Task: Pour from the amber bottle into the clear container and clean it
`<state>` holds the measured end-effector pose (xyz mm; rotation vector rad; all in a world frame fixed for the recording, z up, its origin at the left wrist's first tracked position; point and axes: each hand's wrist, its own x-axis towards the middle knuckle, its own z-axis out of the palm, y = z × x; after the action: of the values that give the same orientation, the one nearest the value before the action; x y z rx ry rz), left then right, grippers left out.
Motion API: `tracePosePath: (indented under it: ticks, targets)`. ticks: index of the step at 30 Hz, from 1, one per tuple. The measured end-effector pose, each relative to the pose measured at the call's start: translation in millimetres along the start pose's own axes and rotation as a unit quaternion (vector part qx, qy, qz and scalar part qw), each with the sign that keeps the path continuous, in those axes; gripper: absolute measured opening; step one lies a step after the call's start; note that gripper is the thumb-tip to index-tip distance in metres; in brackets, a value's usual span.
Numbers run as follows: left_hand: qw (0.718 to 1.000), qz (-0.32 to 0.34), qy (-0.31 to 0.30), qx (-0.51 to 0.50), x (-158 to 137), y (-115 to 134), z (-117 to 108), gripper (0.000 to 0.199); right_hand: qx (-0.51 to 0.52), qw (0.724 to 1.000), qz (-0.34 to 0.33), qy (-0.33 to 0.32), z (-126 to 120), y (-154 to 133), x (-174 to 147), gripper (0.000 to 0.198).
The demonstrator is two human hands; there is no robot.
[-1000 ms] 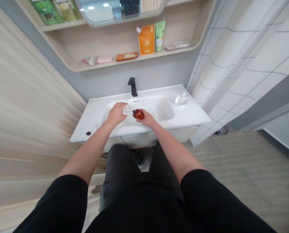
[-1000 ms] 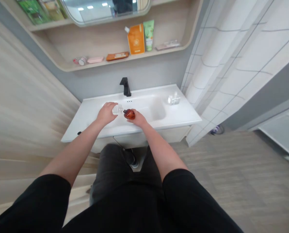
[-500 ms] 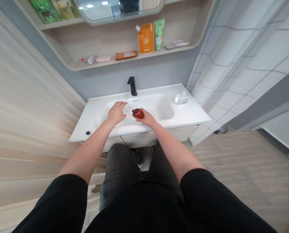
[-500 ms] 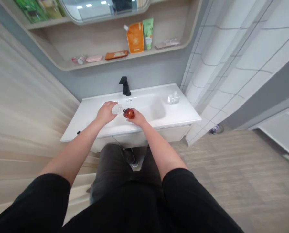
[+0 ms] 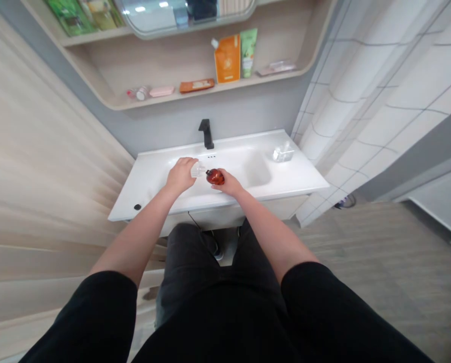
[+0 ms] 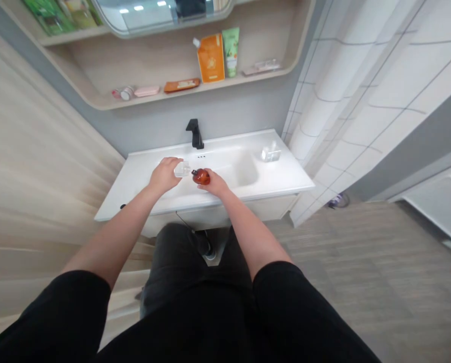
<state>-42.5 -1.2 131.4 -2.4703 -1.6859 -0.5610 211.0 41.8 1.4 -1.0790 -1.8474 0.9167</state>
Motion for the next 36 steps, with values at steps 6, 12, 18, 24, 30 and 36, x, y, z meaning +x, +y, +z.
tracePosePath:
  ticks: [6,12,18,24,30,36]
  targets:
    - [1.000,-0.007,-0.004,0.002,0.0,2.0,-1.7,0.072,-0.004,1.000,0.003,0.003,-0.2,-0.8,-0.5,0.087]
    - [1.000,-0.002,-0.007,0.008,-0.3,1.5,-1.6,0.065,-0.003,1.000,0.003,0.004,-0.2,-1.0,-0.5,0.087]
    - [1.000,0.000,-0.005,0.011,-0.4,0.3,-1.4,0.072,0.003,1.000,0.002,0.001,0.0,0.8,-0.5,0.089]
    - [1.000,0.001,-0.009,0.014,-0.3,0.4,-2.4,0.072,0.005,1.000,-0.001,0.004,0.0,0.9,-0.1,0.088]
    - [1.000,0.000,-0.011,0.011,0.0,2.9,-3.9,0.076,0.000,1.000,0.000,-0.001,0.0,0.1,-0.1,0.088]
    - [1.000,0.002,-0.013,0.011,0.3,3.2,-4.4,0.073,0.003,1.000,0.002,-0.002,-0.6,-1.9,-0.9,0.088]
